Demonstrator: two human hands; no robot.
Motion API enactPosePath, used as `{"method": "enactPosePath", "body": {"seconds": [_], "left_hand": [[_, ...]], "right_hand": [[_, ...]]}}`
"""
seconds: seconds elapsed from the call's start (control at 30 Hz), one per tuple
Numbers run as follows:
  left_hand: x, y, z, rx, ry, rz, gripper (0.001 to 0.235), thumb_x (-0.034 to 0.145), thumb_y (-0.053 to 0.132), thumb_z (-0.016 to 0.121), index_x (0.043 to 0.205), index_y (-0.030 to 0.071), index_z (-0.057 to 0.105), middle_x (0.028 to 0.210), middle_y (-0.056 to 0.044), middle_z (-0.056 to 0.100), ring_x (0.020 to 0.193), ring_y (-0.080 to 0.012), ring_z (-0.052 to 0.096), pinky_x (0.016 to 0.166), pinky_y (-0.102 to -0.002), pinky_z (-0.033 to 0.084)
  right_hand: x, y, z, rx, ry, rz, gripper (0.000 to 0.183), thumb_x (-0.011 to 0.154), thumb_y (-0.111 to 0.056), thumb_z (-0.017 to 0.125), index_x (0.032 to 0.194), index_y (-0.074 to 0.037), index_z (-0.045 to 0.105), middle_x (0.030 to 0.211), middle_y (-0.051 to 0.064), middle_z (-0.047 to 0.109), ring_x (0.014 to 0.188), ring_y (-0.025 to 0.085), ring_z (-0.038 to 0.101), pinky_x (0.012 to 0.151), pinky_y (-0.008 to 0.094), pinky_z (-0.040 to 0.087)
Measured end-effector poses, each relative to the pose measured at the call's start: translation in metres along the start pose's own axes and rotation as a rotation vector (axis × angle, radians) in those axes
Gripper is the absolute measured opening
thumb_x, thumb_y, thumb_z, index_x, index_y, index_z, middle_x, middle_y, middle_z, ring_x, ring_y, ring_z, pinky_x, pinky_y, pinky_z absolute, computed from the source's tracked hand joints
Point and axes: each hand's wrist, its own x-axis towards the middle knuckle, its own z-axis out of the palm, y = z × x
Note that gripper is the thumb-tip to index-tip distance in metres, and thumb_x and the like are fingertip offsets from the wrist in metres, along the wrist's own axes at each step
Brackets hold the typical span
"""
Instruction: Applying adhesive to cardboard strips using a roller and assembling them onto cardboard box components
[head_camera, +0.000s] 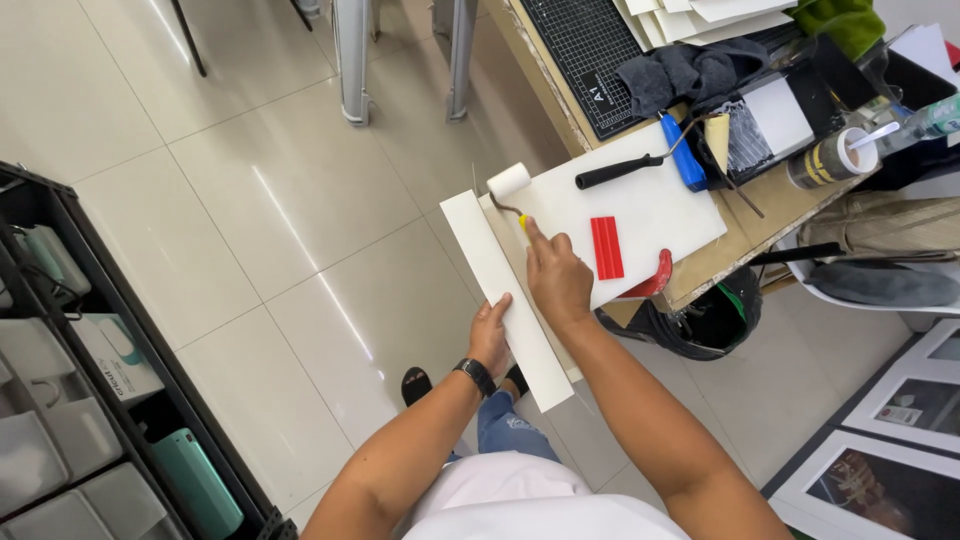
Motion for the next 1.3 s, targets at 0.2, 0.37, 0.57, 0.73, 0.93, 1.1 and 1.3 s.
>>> {"method": "enactPosePath", "body": {"seconds": [0.2, 0.37, 0.57, 0.73, 0.93, 1.1, 1.3], "left_hand": [[0.020, -0.018, -0.013, 0.018, -0.009, 0.000, 0.035, 0.099, 0.040, 0.069, 0.123, 0.014, 0.069, 0.123, -0.010, 0.075, 0.111, -0.0253, 0.071, 0.100, -0.043, 0.056], [0.000, -0.003, -0.001, 0.011, 0.000, 0.002, 0.038, 0.099, 0.038, 0.070, 0.128, 0.013, 0.068, 0.126, -0.011, 0.074, 0.115, -0.0265, 0.069, 0.103, -0.044, 0.054], [-0.001, 0.005, 0.003, 0.031, -0.017, -0.019, 0.037, 0.100, 0.040, 0.068, 0.127, 0.015, 0.068, 0.125, -0.009, 0.075, 0.113, -0.0250, 0.071, 0.102, -0.042, 0.055], [-0.005, 0.001, 0.001, -0.001, -0.009, -0.038, 0.040, 0.099, 0.039, 0.069, 0.131, 0.015, 0.066, 0.131, -0.009, 0.072, 0.122, -0.0283, 0.067, 0.107, -0.044, 0.052], [0.002, 0.001, -0.002, 0.017, -0.017, -0.034, 0.042, 0.100, 0.041, 0.068, 0.134, 0.017, 0.066, 0.133, -0.009, 0.071, 0.122, -0.0289, 0.067, 0.107, -0.044, 0.052], [0.000, 0.005, -0.002, 0.042, -0.045, -0.028, 0.040, 0.101, 0.041, 0.066, 0.134, 0.018, 0.067, 0.131, -0.009, 0.072, 0.121, -0.0292, 0.068, 0.105, -0.044, 0.053], [0.008, -0.001, -0.003, -0.008, -0.041, -0.019, 0.043, 0.101, 0.038, 0.068, 0.137, 0.015, 0.065, 0.136, -0.012, 0.069, 0.126, -0.0304, 0.064, 0.110, -0.045, 0.049]], "right_hand": [[-0.004, 0.000, 0.009, 0.020, 0.023, 0.001, 0.044, 0.100, -0.025, 0.061, 0.144, -0.028, 0.063, 0.087, 0.007, 0.061, 0.069, 0.030, 0.072, 0.059, 0.044, 0.061], [-0.001, 0.007, 0.001, 0.015, 0.052, 0.069, 0.044, 0.101, -0.026, 0.063, 0.145, -0.029, 0.063, 0.087, 0.006, 0.062, 0.073, 0.029, 0.072, 0.059, 0.041, 0.060], [-0.004, -0.006, 0.013, -0.030, -0.008, -0.029, 0.046, 0.101, -0.024, 0.061, 0.147, -0.030, 0.060, 0.086, 0.003, 0.061, 0.066, 0.022, 0.072, 0.057, 0.037, 0.061], [-0.056, -0.002, -0.006, 0.005, -0.070, 0.008, 0.045, 0.101, -0.021, 0.060, 0.145, -0.025, 0.061, 0.085, 0.007, 0.063, 0.067, 0.028, 0.072, 0.055, 0.041, 0.060], [-0.036, -0.002, 0.011, -0.007, -0.074, 0.029, 0.045, 0.100, -0.023, 0.060, 0.146, -0.025, 0.061, 0.086, 0.008, 0.061, 0.067, 0.031, 0.073, 0.057, 0.045, 0.061], [-0.029, -0.014, 0.012, -0.020, -0.056, 0.016, 0.046, 0.101, -0.022, 0.060, 0.147, -0.024, 0.060, 0.087, 0.007, 0.061, 0.067, 0.029, 0.073, 0.057, 0.044, 0.062], [-0.074, 0.002, -0.009, 0.037, -0.180, 0.119, 0.047, 0.101, -0.025, 0.058, 0.148, -0.028, 0.059, 0.091, 0.009, 0.063, 0.075, 0.035, 0.074, 0.064, 0.049, 0.062]]}}
